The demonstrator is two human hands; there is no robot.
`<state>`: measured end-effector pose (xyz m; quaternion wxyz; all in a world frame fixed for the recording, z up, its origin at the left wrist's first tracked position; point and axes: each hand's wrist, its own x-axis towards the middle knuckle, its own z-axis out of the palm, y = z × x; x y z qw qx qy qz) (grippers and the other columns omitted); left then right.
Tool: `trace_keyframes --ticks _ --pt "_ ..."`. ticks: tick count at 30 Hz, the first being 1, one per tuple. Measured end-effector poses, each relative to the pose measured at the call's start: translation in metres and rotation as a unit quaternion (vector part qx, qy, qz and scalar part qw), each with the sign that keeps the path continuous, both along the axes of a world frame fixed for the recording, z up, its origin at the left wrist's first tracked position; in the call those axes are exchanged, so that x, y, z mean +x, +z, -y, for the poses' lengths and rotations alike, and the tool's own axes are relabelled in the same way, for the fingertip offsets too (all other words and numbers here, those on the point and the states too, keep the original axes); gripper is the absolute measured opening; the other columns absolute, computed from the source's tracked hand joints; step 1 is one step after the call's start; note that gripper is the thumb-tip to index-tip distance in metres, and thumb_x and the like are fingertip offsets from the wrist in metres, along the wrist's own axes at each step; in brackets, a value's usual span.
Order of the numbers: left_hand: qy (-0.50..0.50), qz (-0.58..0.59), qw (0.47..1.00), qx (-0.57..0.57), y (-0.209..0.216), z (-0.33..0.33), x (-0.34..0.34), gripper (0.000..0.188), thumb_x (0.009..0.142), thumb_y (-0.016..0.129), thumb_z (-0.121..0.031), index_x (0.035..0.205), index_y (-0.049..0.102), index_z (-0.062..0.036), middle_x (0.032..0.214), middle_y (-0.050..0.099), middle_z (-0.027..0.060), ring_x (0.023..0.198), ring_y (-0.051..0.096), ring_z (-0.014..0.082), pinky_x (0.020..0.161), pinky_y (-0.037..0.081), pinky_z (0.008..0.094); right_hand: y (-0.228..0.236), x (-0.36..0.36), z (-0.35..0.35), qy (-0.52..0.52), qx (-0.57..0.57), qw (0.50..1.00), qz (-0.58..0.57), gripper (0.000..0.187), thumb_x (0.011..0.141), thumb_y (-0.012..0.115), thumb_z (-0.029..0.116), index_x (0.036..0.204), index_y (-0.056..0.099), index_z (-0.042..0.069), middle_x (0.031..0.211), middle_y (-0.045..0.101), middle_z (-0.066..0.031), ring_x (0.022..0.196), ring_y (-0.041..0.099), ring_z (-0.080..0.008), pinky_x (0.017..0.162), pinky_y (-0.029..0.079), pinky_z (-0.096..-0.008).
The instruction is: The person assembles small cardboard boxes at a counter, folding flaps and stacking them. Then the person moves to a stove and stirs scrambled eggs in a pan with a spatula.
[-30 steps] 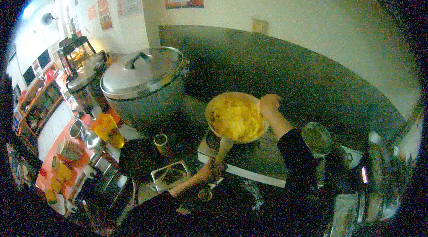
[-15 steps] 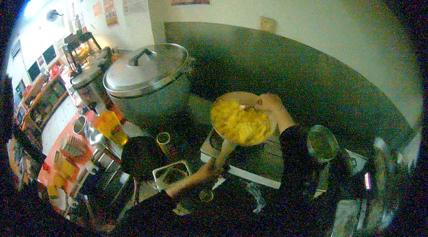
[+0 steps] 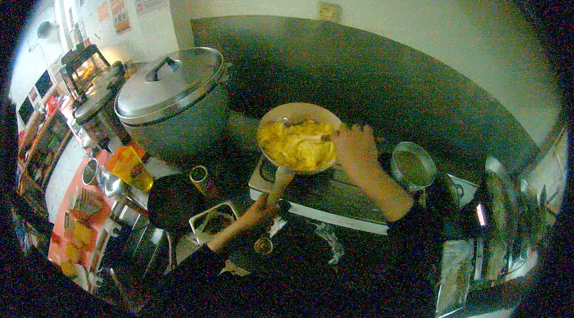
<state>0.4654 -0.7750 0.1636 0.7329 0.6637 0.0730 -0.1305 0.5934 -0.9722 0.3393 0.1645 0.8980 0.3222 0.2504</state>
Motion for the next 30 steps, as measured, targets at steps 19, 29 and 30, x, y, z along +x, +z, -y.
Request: trace_keyframes --ticks 19,29,30 --pt "-0.022 0.057 0.994 0.089 0.013 0.001 -0.006 0.048 0.084 0.054 -0.021 0.114 0.021 -0.0018 0.064 0.048 0.007 0.043 0.046 0.0155 0.035 0.04 0.0306 -0.068 0.111 -0.029 -0.109 0.161 0.954 -0.23 0.018 0.074 0.055 0.028 0.085 0.065 0.017 0.088 0.062 -0.0123 0.08 0.06 -0.0295 0.069 0.048 -0.041" --pt "-0.027 0.052 0.998 -0.01 -0.027 0.001 0.01 0.045 0.083 0.055 -0.018 0.113 0.023 -0.0088 0.062 0.045 0.005 0.043 0.045 0.0145 0.034 0.039 0.0296 -0.047 0.024 -0.052 0.099 0.052 0.992 0.057 0.014 0.076 0.05 0.015 0.081 0.063 0.013 0.08 0.059 -0.0058 0.078 0.057 -0.0242 0.064 0.044 -0.0393" --pt "-0.043 0.088 0.995 0.018 -0.034 -0.002 0.011 0.045 0.083 0.055 -0.018 0.114 0.023 -0.0089 0.062 0.045 0.0051 0.043 0.045 0.0144 0.034 0.039 0.0293 -0.032 0.011 -0.052 0.078 0.031 0.995 0.061 0.014 0.076 0.05 0.015 0.081 0.063 0.013 0.08 0.059 -0.0049 0.079 0.057 -0.0236 0.064 0.044 -0.0385"
